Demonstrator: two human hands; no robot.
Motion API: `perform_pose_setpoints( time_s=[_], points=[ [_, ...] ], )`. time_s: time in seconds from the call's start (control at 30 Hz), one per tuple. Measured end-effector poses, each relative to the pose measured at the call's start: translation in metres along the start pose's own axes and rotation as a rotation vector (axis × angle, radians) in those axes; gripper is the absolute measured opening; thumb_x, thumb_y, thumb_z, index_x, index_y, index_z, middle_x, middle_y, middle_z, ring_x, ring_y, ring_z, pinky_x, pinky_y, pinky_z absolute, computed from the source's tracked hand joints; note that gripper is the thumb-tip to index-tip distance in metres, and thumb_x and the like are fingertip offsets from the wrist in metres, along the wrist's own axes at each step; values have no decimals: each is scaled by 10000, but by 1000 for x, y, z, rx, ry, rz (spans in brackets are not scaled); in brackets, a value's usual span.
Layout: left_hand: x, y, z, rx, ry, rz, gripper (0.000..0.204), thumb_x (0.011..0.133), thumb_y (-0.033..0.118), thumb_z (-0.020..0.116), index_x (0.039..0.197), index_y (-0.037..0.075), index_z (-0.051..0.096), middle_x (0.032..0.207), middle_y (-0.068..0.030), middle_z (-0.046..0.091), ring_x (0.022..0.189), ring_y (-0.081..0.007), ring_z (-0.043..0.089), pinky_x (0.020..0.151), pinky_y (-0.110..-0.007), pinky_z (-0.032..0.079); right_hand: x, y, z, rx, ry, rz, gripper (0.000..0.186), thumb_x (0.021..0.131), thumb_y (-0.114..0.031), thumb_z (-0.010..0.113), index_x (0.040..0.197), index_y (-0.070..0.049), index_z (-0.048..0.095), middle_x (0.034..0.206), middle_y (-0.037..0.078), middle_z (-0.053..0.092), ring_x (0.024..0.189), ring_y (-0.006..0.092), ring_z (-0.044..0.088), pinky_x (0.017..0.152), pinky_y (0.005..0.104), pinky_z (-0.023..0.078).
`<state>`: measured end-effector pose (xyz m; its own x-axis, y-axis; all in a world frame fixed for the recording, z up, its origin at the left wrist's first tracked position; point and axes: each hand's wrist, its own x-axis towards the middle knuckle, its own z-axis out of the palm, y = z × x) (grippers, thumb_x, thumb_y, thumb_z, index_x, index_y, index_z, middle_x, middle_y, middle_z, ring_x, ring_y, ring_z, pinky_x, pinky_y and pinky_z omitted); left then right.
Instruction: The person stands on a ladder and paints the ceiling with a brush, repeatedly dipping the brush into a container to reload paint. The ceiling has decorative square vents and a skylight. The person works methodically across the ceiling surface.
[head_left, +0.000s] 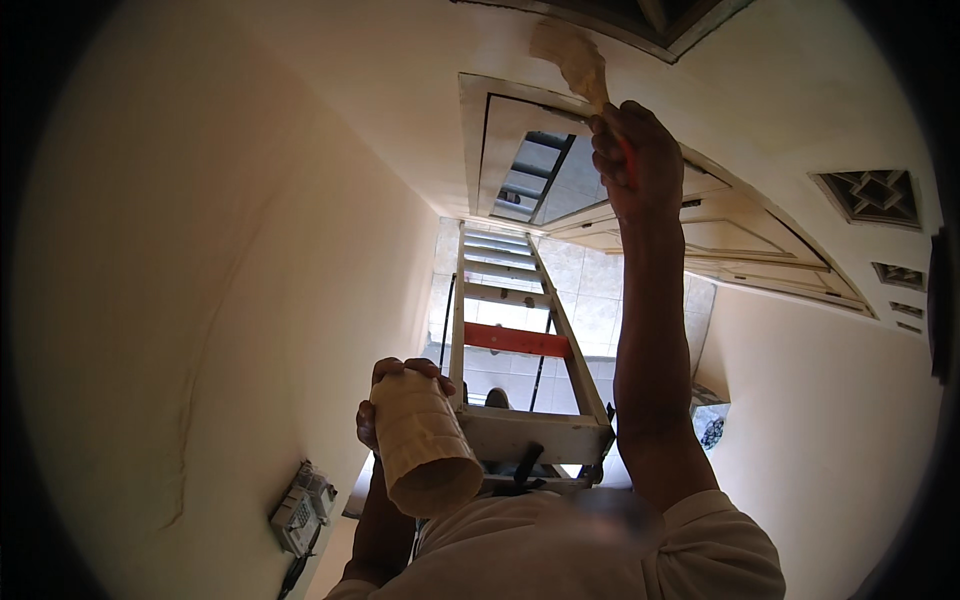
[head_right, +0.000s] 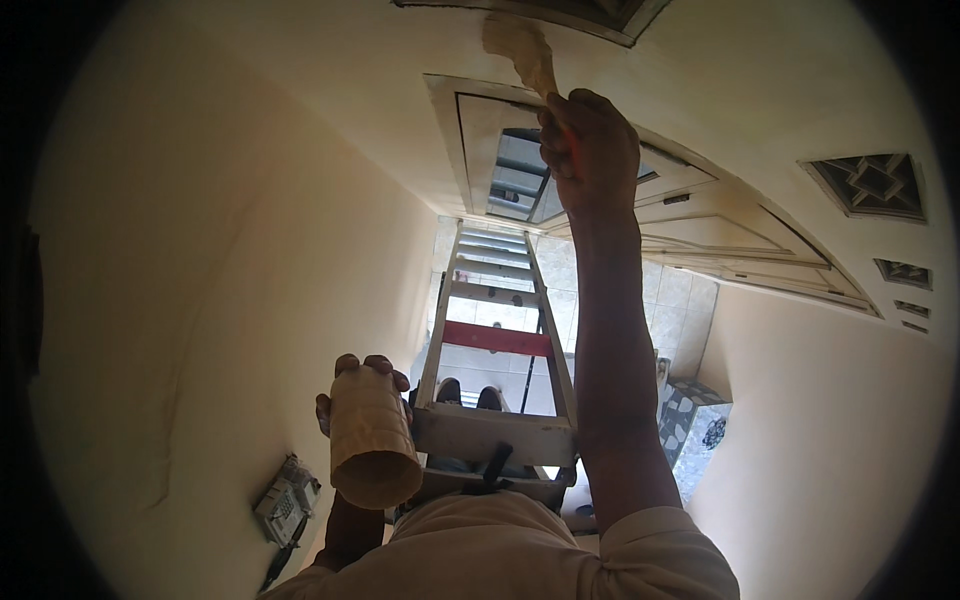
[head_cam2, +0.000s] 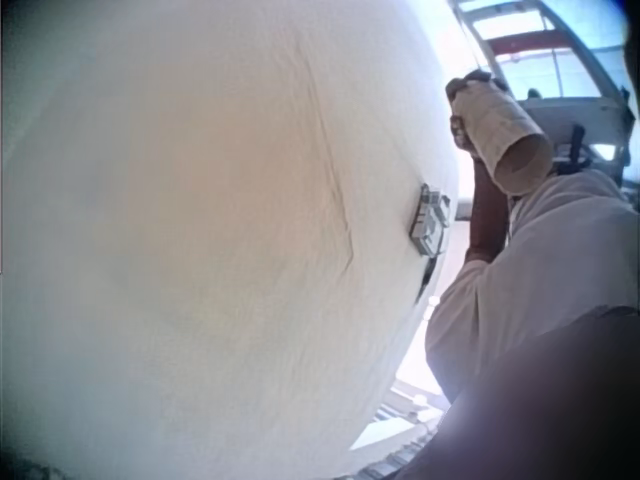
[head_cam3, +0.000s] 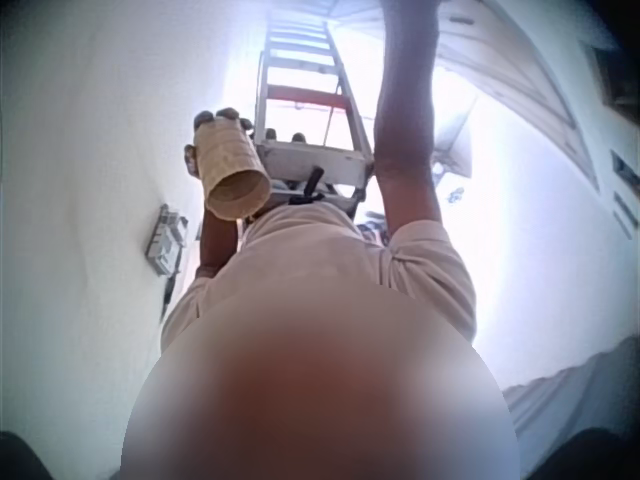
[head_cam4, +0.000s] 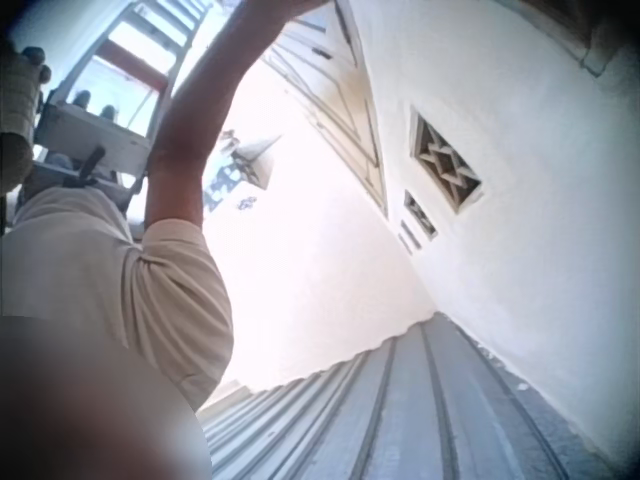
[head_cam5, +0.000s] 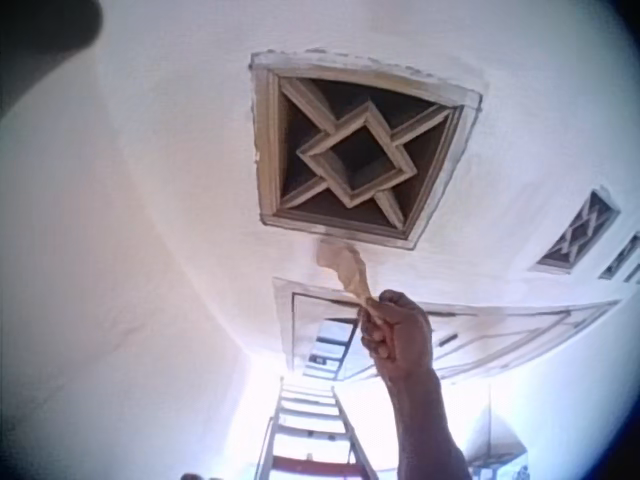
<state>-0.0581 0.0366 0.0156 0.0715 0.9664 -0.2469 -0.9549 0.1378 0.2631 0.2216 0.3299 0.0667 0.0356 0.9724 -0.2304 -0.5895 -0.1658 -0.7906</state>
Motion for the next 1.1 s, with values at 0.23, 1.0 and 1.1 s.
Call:
perform_pose_setpoints(
  time_s=[0.23,1.0,1.1],
  points=[
    [0,-10,9,37,43,10,631,886,546,707,1318,106,569,1193,-304,625,1028,-457,666,825,-517,621,-16,-23,-34,3,44,-24,169,965,-44,627,846,-44,507,776,130,597,519,94,475,387,205,335],
    [0,-24,2,-18,57,-29,643,875,530,717,1321,100,544,1212,-292,614,1029,-458,654,745,-483,652,-57,-1,-52,-167,556,-277,355,1074,-375,545,1082,-24,597,750,13,545,546,109,502,452,262,380],
    [-1,-22,0,-8,54,-6,647,874,537,719,1319,101,548,1202,-293,622,1021,-457,655,730,-483,644,3,35,-40,-154,386,-377,355,1076,-394,522,1000,-50,562,788,71,614,610,169,590,497,310,476]
  ],
)
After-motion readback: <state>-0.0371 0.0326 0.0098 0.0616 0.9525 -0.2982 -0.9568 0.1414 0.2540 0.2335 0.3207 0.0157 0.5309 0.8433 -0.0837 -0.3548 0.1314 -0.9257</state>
